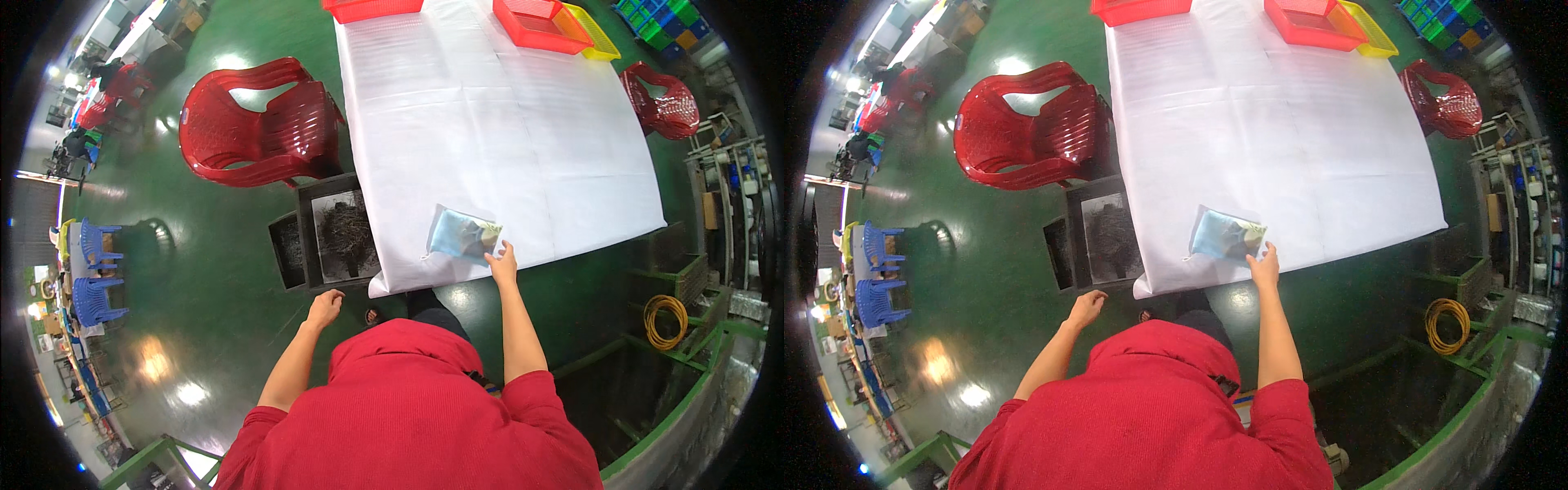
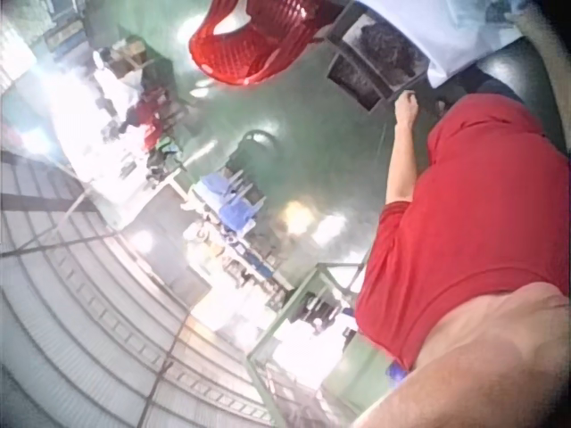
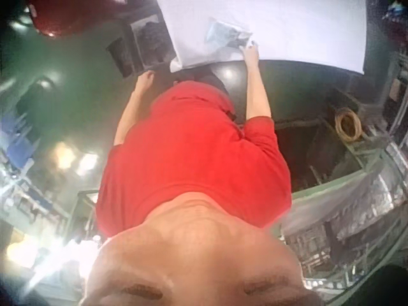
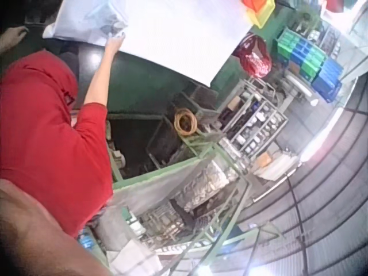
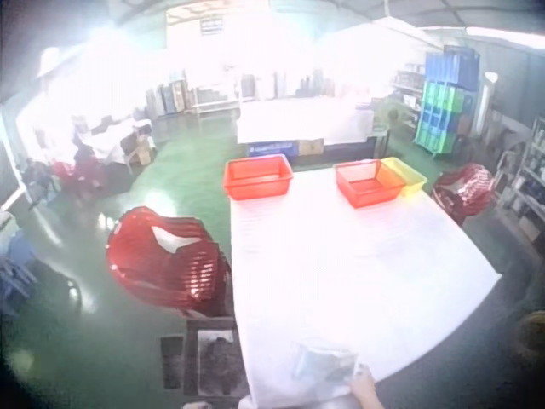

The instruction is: The person carries a basket of plastic buckles across a facility, then crouches to organize small metal components into different bins on a low shelf.

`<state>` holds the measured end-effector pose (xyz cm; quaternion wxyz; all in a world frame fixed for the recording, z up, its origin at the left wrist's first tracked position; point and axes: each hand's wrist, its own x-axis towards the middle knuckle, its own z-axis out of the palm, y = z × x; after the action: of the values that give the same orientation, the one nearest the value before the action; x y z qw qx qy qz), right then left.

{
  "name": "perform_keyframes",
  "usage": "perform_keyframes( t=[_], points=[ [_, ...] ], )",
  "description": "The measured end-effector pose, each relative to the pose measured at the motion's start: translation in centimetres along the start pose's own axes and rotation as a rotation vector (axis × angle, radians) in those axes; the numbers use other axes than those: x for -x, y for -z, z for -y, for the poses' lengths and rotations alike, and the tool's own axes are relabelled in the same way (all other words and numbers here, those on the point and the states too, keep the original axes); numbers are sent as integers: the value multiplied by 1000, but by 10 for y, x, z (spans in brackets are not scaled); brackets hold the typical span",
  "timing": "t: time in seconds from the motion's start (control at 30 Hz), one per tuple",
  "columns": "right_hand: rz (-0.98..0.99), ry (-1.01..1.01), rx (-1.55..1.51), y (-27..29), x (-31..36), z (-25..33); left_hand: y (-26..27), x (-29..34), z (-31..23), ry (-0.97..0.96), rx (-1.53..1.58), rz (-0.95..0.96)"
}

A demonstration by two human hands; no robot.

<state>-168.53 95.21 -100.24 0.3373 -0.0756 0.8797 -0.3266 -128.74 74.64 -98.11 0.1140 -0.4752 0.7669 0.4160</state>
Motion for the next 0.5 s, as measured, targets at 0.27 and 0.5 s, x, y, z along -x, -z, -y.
perform_keyframes(
  t=[0.27,0.5],
  points=[
    [130,410,811,-56,-5,85,-5,-24,33,-67,-168,-6],
    [47,473,403,-174,-126,-78,-155,-148,152,-124,-142,184]
  ],
)
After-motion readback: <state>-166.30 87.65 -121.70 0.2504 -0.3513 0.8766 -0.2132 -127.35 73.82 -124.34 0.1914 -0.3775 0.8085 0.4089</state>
